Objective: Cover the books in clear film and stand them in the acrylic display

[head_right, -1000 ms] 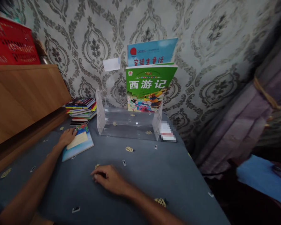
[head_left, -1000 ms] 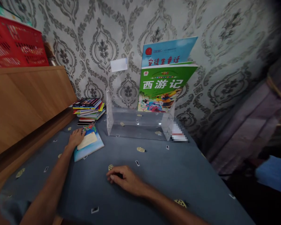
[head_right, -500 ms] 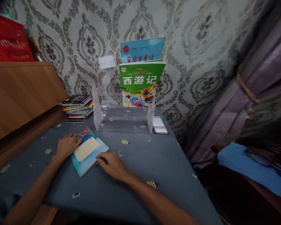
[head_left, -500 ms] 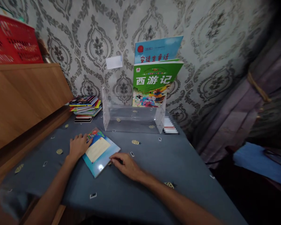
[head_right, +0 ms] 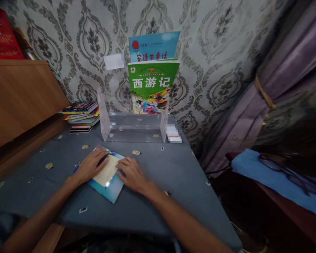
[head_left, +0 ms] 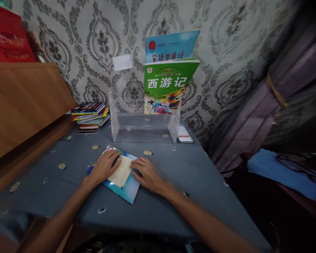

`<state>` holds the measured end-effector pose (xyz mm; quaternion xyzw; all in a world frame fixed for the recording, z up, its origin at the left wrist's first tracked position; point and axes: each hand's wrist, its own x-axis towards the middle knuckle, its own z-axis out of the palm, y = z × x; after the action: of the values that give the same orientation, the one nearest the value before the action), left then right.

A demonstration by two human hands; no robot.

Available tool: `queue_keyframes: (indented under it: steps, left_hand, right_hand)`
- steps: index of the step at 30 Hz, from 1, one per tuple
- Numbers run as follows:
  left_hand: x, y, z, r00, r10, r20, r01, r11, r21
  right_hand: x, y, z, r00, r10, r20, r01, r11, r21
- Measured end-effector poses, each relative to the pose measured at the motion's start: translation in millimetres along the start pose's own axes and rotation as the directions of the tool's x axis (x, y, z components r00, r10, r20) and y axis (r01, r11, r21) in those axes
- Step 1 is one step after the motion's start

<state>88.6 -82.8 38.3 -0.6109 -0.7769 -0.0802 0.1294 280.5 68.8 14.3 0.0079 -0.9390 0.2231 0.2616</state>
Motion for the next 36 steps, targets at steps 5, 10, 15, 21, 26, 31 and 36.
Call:
queue_keyframes:
  steps: [5, 10, 15, 21, 26, 31, 36]
  left_hand:
    - [4.8, -21.6, 17.4, 0.992, -0.093, 0.085, 0.101, 0.990, -0.096]
    - [6.1, -43.1, 14.5, 0.972, -0.211, 0.105, 0.222, 0.969, -0.110]
    - [4.8, -37.7, 13.5, 0.967, -0.243, 0.077, 0.249, 0.965, -0.082]
    - [3.7, -30.8, 10.2, 0.967, -0.256, 0.002, 0.255, 0.964, 0.068]
    - [6.6, -31.5, 12.3, 0.978, -0.210, -0.013, 0.211, 0.976, 0.046]
    - [22.4, -27.5, 19.3, 0.999, -0.048, 0.005, 0.048, 0.998, -0.050]
    - [56.1, -10.8, 27.1, 0.983, 0.185, -0.010, -0.183, 0.964, -0.193]
  right_hand:
    - [0.8, -2.1, -1.5, 0.997, -0.034, 0.064, 0.034, 0.999, 0.002]
    - [0.7, -1.9, -2.3, 0.995, -0.006, 0.097, 0.006, 1.000, 0.000]
    - [0.5, -1.1, -4.8, 0.994, 0.046, 0.095, -0.039, 0.996, -0.079]
    - [0.4, 6.5, -8.9, 0.989, 0.105, 0.101, -0.097, 0.991, -0.088]
    - [1.3, 7.7, -13.6, 0.990, 0.121, 0.072, -0.116, 0.991, -0.067]
    - [2.6, 11.6, -17.5, 0.974, 0.216, 0.064, -0.209, 0.973, -0.099]
    - [3.9, 21.3, -20.5, 0.953, 0.298, 0.050, -0.291, 0.951, -0.105]
